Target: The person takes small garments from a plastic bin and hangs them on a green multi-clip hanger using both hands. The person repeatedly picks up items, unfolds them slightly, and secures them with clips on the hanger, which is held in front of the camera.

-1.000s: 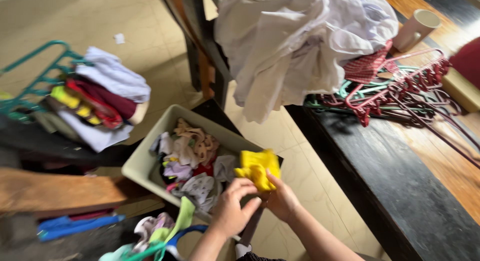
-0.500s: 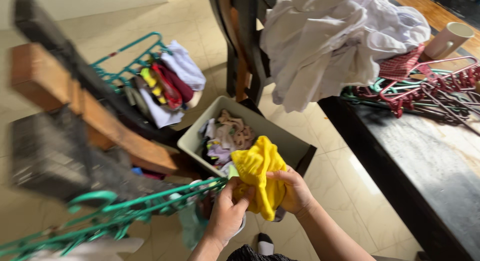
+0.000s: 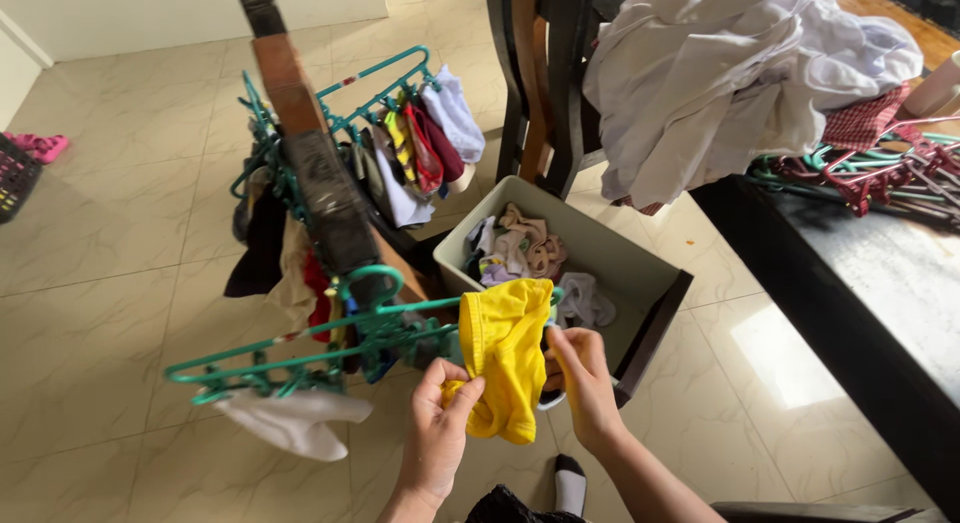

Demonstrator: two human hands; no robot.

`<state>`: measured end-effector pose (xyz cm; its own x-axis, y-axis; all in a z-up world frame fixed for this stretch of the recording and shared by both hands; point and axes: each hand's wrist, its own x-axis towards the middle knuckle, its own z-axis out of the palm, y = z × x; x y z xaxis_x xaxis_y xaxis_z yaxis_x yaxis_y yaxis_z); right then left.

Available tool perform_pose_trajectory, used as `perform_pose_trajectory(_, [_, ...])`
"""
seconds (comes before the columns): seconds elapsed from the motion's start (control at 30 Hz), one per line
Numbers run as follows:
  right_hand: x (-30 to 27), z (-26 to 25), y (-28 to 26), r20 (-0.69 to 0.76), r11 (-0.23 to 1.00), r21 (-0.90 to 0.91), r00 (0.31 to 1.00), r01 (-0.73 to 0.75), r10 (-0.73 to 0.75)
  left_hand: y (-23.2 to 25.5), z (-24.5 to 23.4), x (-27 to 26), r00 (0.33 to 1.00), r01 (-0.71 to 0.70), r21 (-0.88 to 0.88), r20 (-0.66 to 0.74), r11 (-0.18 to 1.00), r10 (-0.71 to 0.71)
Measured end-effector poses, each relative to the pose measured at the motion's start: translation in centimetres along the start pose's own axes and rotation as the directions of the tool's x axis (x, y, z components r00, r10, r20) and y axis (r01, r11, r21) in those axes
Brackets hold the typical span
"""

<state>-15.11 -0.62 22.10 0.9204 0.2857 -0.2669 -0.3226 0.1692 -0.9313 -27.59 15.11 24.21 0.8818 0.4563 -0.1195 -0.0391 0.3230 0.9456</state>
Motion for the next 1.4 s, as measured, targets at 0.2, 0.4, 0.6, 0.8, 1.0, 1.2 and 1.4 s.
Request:
perform_pose_trajectory(0.2, [-4.7,3.1,2.2,0.266,0.84,-0.455,0.945,0.297,-0.19,-1.6,-3.7,-1.3,0.992,0.056,-0.019,-0.114,0.998,-0.058])
perform_pose_trajectory(0.4, [-4.4,4.3,4.0,0.287,0.908,-0.411,0.957,0.077,0.049,-4.4,-6.6,-1.7,0.966,0.103,-0.045,-0.233,0.994,-0.11])
perform_pose_trajectory(0.6, [-1.9,1.4,1.3,0.185,0.966,-0.122,0.951,-0.227,0.247,-6.2,-8.7,-0.8,0.875,0.293,0.232,-0.457,0.928,-0.161])
perform_pose_trajectory(0.8, [-1.1,0.0,-0.6,0.601,0.816,0.109,0.692,-0.567,0.401,-4.6,-4.3,-1.6,0.987,0.036,0.26,-0.16,0.965,0.006])
perform_pose_trajectory(1.0, [-1.0,0.8,-1.4,0.488,0.719,0.14,0.679,-0.681,0.549,-1.8,1.1,-2.5,0.972,-0.22,0.449,0.021,0.866,0.236])
perform_pose_trajectory(1.2, [1.4,-0.2,-1.4,0.348,0.904,-0.395,0.885,-0.162,0.311,-3.5,-1.7,-1.9,0.996,0.051,0.555,-0.092,0.831,0.0])
perform_pose_trajectory(1.4, [4.0,0.6,2.5,0.577,0.907,-0.286,0.811,0.31,-0.095,-4.9,-3.8,-1.6,0.987,0.012,0.436,-0.151,0.9,0.059])
